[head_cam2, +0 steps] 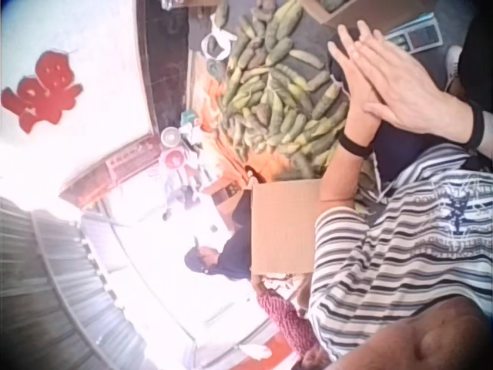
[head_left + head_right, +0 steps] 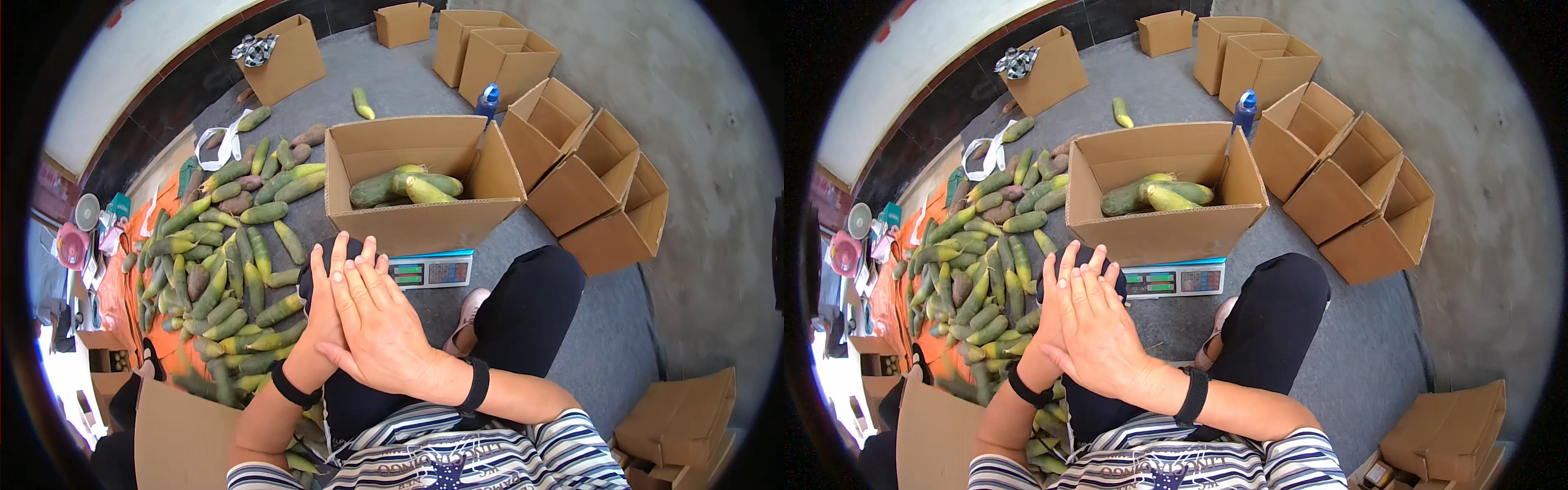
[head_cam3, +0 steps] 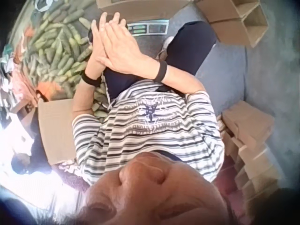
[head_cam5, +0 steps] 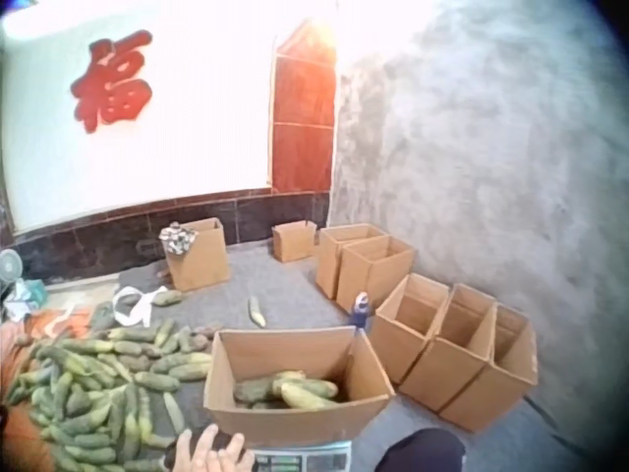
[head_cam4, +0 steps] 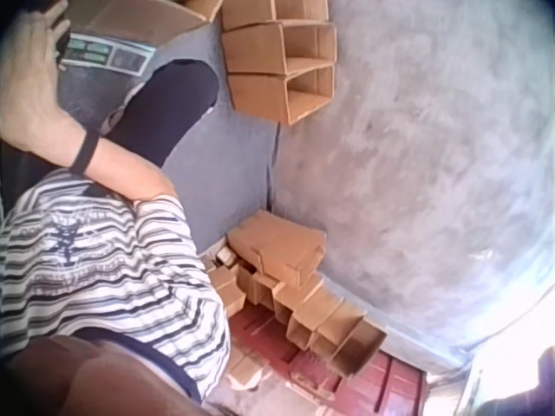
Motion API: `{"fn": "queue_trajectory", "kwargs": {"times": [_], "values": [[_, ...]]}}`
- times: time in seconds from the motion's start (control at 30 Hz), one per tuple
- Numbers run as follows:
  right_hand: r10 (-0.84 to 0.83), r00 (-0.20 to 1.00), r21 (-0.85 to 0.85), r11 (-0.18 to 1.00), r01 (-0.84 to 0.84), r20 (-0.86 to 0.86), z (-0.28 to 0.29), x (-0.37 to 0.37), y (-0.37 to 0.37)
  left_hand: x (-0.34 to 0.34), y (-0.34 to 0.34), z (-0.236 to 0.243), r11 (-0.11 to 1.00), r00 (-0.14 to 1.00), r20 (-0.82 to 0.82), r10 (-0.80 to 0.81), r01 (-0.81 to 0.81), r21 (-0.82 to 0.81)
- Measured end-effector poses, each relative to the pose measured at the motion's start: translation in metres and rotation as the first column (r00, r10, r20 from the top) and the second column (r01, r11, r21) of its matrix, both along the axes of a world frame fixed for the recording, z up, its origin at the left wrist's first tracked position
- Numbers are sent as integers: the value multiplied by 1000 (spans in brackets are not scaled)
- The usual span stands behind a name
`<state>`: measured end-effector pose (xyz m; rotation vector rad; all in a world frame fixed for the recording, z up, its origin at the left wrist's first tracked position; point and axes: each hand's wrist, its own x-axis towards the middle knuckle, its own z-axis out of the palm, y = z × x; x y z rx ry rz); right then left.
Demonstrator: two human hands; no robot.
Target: Sorting produce from a large pile, placing it into cardboard boxes, and weighing the boxes on a digital scale.
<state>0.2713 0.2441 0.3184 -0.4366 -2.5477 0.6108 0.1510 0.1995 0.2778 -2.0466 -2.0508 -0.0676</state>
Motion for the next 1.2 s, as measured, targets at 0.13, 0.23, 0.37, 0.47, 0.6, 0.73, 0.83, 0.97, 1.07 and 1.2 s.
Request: {"fn": "queue_trajectory", "kwargs": {"times": [0.13,0.23,0.37,0.47,0.6,0.73,0.83,0.97,1.07,1.2], "values": [[-17,999,-4,1000,17,38,0,3,-7,4,0,3,1000,999,35,-12,13,-26],[-16,997,11,1000,16,76,2,8,-13,4,0,6,999,998,57,-36,37,-13],[98,995,-7,995,-98,18,0,17,-32,3,10,8,995,990,139,10,4,-102],[114,993,15,993,-114,34,13,6,-9,3,7,5,998,995,80,-62,61,13],[-10,1000,-4,1000,10,4,-16,-38,26,5,5,4,993,996,29,-86,83,85],[-71,996,53,996,68,49,-1,-25,10,9,11,3,989,996,-17,-88,90,117],[-11,992,81,997,1,128,6,-11,-5,7,6,-2,991,997,-5,-80,80,105],[109,988,14,994,-111,107,15,6,-13,8,15,16,997,988,137,-74,78,-25],[219,976,-49,974,-219,-9,22,25,-19,3,17,4,998,986,151,-66,67,2],[139,988,11,990,-140,71,21,49,-2,2,15,9,998,987,145,-63,64,0]]}}
